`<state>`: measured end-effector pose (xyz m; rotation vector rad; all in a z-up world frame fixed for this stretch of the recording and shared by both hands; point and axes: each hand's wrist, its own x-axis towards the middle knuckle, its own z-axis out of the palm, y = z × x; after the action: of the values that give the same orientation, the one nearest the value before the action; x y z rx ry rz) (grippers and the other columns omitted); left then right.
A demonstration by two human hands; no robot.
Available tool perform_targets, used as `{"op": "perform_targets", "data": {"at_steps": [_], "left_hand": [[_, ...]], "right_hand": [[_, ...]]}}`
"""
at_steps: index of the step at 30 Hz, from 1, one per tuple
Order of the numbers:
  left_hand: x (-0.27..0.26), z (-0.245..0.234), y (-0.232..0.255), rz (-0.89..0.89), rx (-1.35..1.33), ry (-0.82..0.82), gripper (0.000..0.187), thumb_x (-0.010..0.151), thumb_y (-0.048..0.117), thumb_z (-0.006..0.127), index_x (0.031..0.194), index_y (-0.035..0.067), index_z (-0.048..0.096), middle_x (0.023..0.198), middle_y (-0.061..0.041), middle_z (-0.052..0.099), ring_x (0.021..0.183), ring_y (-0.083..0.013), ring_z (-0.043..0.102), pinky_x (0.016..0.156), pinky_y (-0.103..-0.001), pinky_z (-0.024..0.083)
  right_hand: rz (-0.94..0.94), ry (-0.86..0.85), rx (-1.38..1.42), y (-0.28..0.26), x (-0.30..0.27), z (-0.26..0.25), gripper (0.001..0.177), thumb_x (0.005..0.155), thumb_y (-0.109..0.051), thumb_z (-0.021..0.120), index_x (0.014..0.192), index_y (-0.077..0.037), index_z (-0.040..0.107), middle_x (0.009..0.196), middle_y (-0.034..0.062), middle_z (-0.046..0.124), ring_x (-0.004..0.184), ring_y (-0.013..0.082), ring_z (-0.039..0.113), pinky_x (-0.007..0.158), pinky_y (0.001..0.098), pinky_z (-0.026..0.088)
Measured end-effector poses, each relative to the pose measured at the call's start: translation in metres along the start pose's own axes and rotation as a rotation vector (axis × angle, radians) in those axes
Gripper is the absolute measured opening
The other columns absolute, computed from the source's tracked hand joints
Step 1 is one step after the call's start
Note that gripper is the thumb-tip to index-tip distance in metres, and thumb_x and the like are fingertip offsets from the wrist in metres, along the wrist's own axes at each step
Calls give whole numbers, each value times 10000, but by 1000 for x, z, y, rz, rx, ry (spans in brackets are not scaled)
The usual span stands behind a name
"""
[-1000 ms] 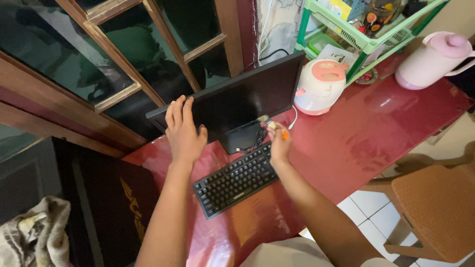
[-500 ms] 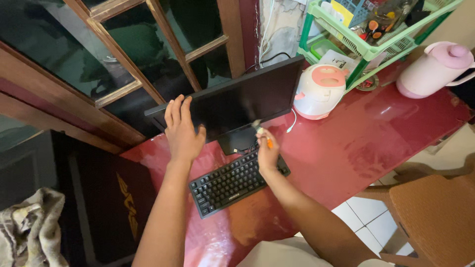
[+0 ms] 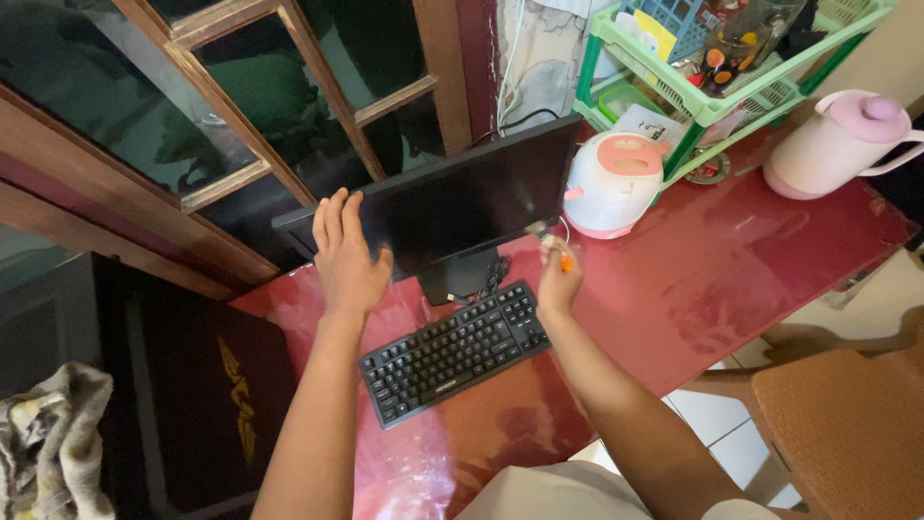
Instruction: The person uses a brush to dust the screen and frame of a computer monitor. They hold the monitor with one hand while brushing with the other, covering the top, sides, and bottom edges of the device.
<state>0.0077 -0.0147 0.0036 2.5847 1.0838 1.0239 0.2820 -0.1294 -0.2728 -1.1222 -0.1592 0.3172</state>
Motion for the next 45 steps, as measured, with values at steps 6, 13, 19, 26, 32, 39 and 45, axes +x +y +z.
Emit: {"op": "perform_targets", "data": {"at_steps": [6,13,19,26,32,39,45], "left_hand": [[1,7,-1,11,9,40,813,705,45,802,1445,66,467,1543,-137,406,1477,-405,311,1151,-500,394],[0,4,1,-11,26,17,827,692,50,812,1442,60,465,1549,-141,404,1479,-407,311,1137,-505,402],[1,3,6,-37,11,11,814,698,46,807,1437,58,466,1554,-145,399,1489,-411,301,1121,-504,405],[1,6,7,-34,30,30,826,703,52,811,1447,59,455,1559,-150,387,1487,-413,293,1159,-508,383],[0,9,9,-59,31,19,847,700,58,823,1456,48,441,1568,-158,372,1497,-420,274,1157,-504,371],[0,9,5,-50,46,6,851,703,62,831,1462,62,448,1583,-145,371,1508,-408,271,1188,-490,349],[0,12,8,-79,43,0,856,706,70,834,1463,41,435,1585,-159,356,1510,-419,247,1187,-490,327]], "right_hand": [[-109,4,-181,-10,-21,11,264,1047,-101,587,1275,-5,679,1090,67,696,965,137,631,845,277,495],[-132,-283,-207,10,-74,36,281,998,-62,580,1247,23,677,1110,89,747,1049,157,688,956,289,519],[-13,-388,-192,-3,-57,27,294,994,-53,566,1249,22,692,1049,94,762,1002,154,719,908,280,550],[-213,-142,-368,-28,-29,-4,315,1021,-69,577,1309,31,655,1148,108,740,1063,167,682,939,300,528],[-313,-177,-361,-14,-41,2,350,1026,-72,566,1356,32,609,1298,127,688,1202,171,644,1041,309,487],[-94,-398,-323,10,-51,10,306,1019,-125,620,1288,12,670,1200,121,746,1112,180,691,981,300,526],[-237,-118,-315,-5,-24,-11,309,1032,-107,606,1316,11,639,1249,108,709,1140,175,662,992,299,512]]}}
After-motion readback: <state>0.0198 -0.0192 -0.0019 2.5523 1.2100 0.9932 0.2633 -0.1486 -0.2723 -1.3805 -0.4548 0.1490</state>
